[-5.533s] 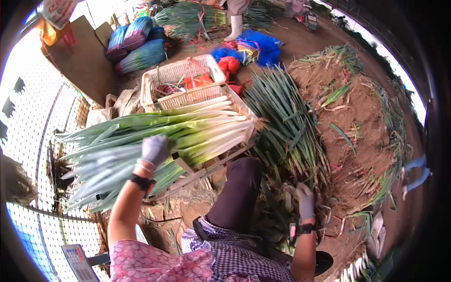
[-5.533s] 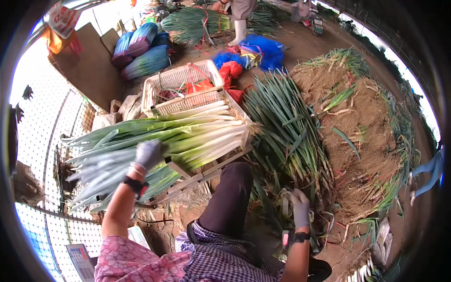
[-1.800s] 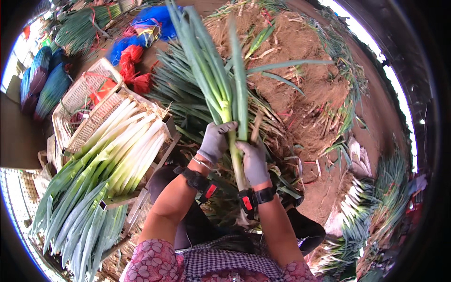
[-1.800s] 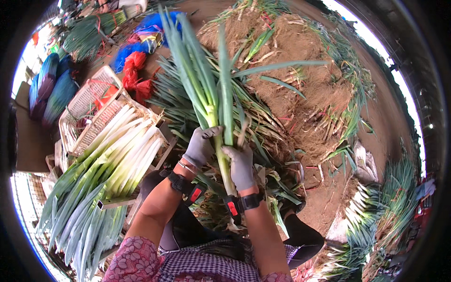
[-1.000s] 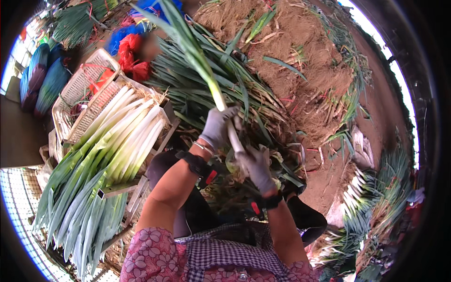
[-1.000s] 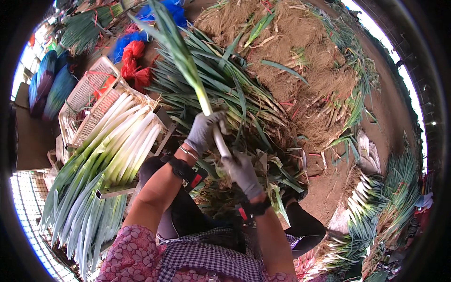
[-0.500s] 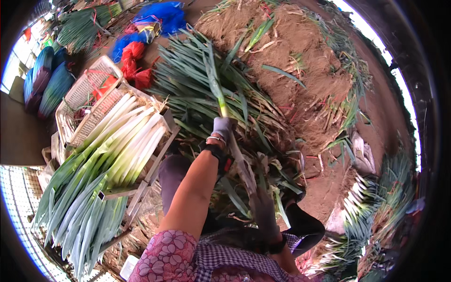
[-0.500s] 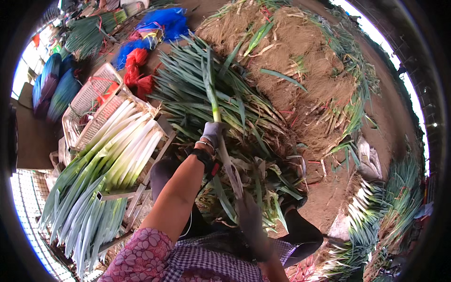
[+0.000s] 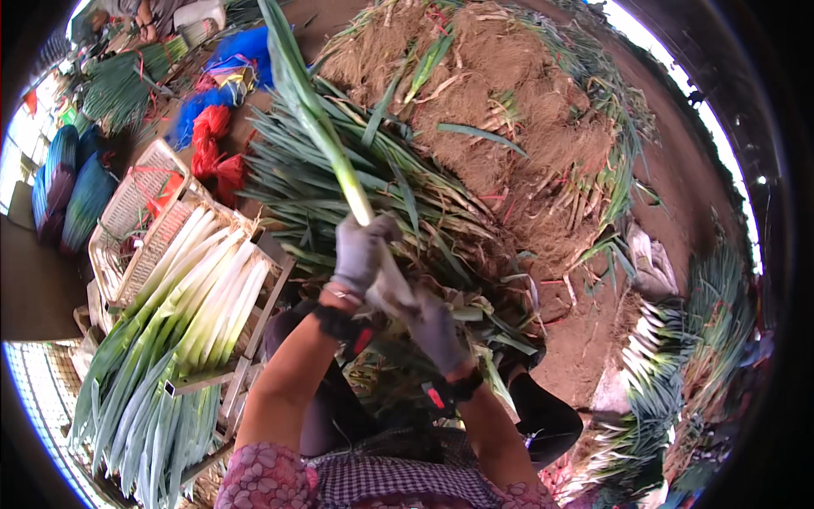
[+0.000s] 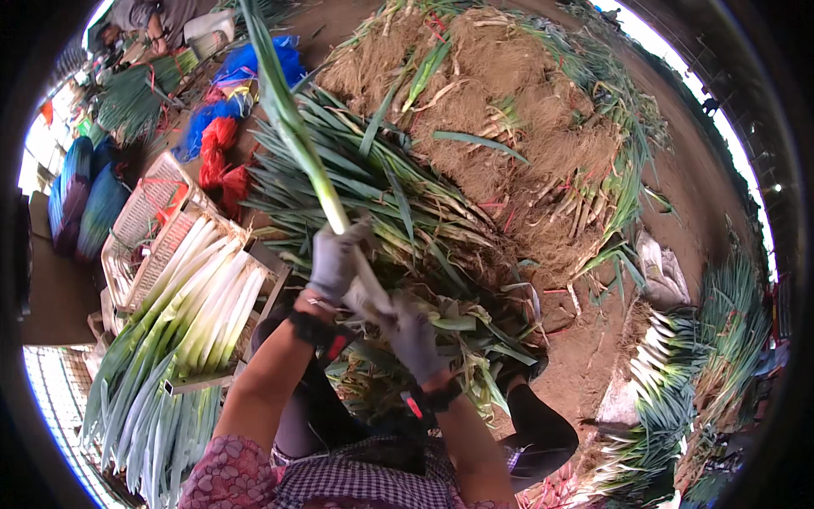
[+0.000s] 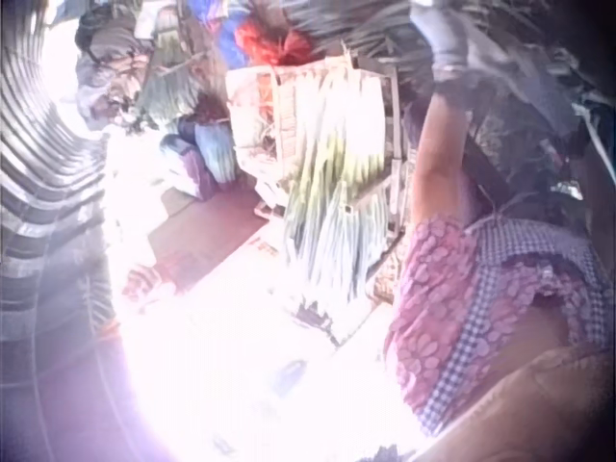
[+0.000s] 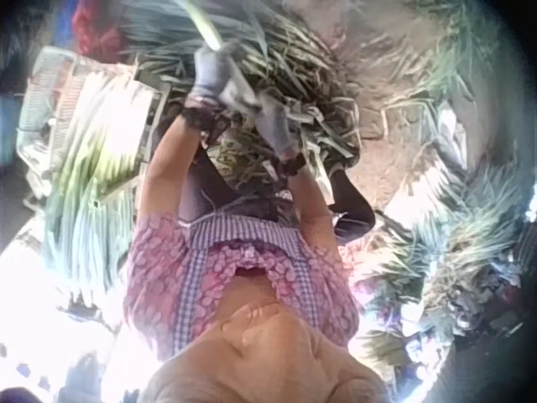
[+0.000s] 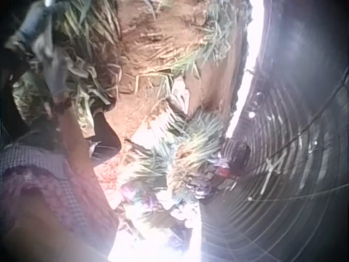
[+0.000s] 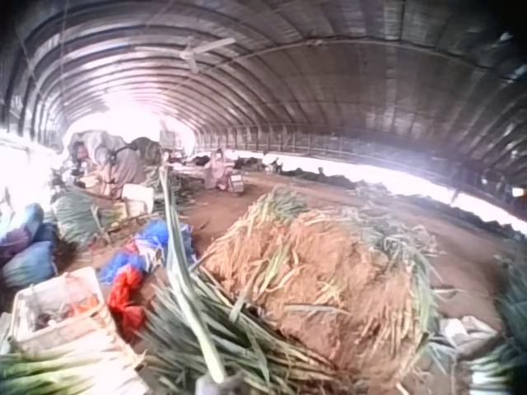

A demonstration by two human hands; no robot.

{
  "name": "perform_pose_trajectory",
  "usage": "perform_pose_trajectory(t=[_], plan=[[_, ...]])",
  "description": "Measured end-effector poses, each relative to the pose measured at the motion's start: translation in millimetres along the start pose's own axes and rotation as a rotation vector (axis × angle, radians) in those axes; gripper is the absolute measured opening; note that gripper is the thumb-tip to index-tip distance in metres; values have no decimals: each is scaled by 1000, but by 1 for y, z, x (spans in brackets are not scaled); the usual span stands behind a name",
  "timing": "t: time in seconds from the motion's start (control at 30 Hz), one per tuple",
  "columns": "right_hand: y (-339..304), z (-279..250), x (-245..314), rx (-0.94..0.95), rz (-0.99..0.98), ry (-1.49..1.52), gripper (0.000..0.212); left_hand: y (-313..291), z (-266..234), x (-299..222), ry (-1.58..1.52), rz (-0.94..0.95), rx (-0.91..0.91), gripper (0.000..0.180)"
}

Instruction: Cleaning and peeling outer layers of leeks and placing them into a collection crate.

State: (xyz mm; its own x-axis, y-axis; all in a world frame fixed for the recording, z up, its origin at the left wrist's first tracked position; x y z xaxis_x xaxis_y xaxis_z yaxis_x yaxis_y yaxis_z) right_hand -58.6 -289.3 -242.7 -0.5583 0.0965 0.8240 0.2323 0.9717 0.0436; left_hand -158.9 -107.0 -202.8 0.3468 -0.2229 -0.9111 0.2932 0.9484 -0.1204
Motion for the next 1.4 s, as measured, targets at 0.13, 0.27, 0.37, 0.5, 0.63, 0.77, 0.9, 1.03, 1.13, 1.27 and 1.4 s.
perform_pose_trajectory(t=[0.13, 0.27, 0.37, 0.5, 0.63, 0.77, 0.9, 1.03, 1.13, 1.27, 1.4], plan=[[-22, -12, -16, 527, -2, -26, 38, 8, -54, -62, 130, 18, -144, 12], [44, -51, -162, 149, 251, 23, 30, 3, -45, -51, 249, -30, -186, 18], [129, -67, -252, -178, 97, -105, 35, 6, -34, -53, 127, -79, -234, 22], [205, -38, -377, -219, 68, -619, 53, 13, -55, -38, 69, -84, -272, 31], [248, -21, -440, 35, 255, -624, 79, 23, -61, -41, 8, -216, -301, 13], [275, 13, -403, 184, 324, -718, 64, 12, -78, -46, -3, -285, -390, 45], [264, 0, -386, 165, 318, -796, 63, 14, -70, -47, -13, -274, -356, 36], [207, 4, -353, 136, 209, -419, 60, 12, -66, -34, -27, -289, -307, 16], [137, 10, -301, 75, 217, -128, 46, 16, -38, -40, 52, -182, -194, 23], [70, 0, -66, 7, 395, 590, 32, 2, -57, -33, 48, -110, -186, 24], [31, -31, -13, -56, 348, 324, 26, -16, -44, -31, 16, -104, -120, 24]])
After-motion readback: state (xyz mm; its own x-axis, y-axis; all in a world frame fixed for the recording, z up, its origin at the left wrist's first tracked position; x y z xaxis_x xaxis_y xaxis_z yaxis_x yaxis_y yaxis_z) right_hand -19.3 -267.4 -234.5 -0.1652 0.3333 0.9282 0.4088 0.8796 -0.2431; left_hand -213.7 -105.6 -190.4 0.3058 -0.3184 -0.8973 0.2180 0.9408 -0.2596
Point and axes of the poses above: each hand's wrist, its own y-axis towards the middle knuckle, its own z-axis out of the palm, x = y × z, the point moved 3 cm from there along y, towards the middle knuckle
